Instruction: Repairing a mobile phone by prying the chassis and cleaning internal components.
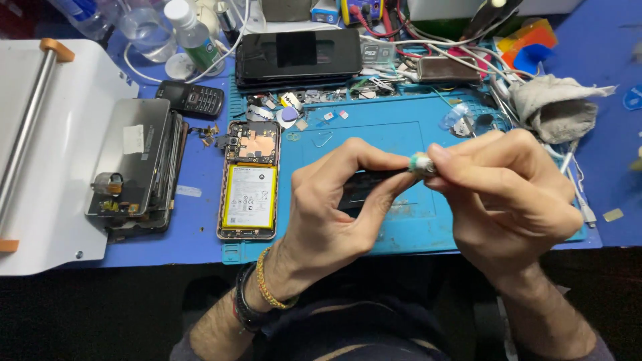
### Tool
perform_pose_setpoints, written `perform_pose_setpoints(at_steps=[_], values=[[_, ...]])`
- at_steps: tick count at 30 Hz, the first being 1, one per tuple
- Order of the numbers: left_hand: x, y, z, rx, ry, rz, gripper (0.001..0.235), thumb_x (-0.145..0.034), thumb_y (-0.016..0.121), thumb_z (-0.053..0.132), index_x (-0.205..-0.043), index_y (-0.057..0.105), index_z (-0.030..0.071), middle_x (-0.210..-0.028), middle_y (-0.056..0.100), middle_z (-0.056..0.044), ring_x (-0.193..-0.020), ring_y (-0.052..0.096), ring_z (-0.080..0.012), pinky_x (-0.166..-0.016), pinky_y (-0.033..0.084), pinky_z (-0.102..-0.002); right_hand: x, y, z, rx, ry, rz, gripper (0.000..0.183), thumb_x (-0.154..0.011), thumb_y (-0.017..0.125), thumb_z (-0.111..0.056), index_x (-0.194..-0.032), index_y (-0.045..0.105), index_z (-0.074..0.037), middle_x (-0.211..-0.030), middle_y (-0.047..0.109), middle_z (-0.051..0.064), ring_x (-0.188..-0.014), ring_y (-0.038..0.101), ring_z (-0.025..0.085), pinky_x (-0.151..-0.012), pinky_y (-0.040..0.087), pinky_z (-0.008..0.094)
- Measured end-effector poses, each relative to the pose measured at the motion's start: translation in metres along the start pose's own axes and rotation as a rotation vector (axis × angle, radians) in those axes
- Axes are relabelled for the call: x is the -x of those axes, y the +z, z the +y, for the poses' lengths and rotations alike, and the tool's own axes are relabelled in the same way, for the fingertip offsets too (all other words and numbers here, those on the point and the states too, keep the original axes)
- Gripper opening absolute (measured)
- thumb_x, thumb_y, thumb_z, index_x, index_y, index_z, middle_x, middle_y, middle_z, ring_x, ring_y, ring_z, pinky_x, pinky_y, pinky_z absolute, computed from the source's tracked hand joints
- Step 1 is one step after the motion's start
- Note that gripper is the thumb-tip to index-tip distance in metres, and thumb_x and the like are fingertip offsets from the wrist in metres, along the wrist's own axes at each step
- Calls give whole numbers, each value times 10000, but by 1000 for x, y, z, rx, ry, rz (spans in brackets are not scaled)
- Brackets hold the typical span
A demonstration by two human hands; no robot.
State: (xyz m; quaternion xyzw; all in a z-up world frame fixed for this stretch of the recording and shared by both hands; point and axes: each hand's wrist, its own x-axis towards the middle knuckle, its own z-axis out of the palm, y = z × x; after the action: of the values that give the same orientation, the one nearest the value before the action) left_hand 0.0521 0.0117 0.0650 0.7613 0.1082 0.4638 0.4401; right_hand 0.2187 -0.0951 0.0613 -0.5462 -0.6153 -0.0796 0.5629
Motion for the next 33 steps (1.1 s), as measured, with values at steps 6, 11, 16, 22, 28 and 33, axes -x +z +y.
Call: perform_pose_setpoints(at_steps=[6,11,16,22,28,33], values=[[1,-2,-1,5,-13,0,141,-1009,792,-5,-1094,680,12,-985,755,-72,-889,772,-116,-774,599,-208,-4,4,0,-22,65,-4,236,-907,758,214,-1061,709,42,-891,645,108,-814,681,175,-709,544,231],[-1,-2,-1,-30,27,-10,168,-1000,800,1,-1118,683,21,-995,748,-73,-888,763,-117,-777,597,-208,18,1,15,-201,192,89,188,-986,724,176,-1083,698,17,-954,640,84,-839,683,148,-825,614,263],[1,0,0,-11,6,-20,183,-1005,799,-7,-1145,686,27,-984,750,-65,-866,767,-116,-753,601,-203,19,2,13,-144,142,67,206,-976,786,173,-1100,707,29,-912,647,100,-814,671,151,-754,564,238],[-1,0,2,-40,34,-12,141,-1009,782,-31,-1095,681,17,-992,749,-67,-897,775,-122,-781,607,-211,-4,4,-2,-61,-67,20,228,-916,778,181,-1072,697,35,-944,659,133,-825,719,203,-710,594,249],[3,0,1,-43,25,-26,151,-1002,786,-31,-1082,666,14,-999,747,-70,-911,779,-136,-794,607,-218,-12,-1,-11,-10,-76,-25,227,-921,773,190,-1078,720,35,-929,667,137,-816,721,206,-712,604,250],[2,2,1,-28,48,-29,151,-1000,801,-13,-1077,676,21,-1003,742,-73,-901,770,-130,-786,602,-215,-11,-5,-4,-8,-66,-43,233,-939,793,191,-1085,717,27,-959,688,149,-836,719,194,-746,599,257]])
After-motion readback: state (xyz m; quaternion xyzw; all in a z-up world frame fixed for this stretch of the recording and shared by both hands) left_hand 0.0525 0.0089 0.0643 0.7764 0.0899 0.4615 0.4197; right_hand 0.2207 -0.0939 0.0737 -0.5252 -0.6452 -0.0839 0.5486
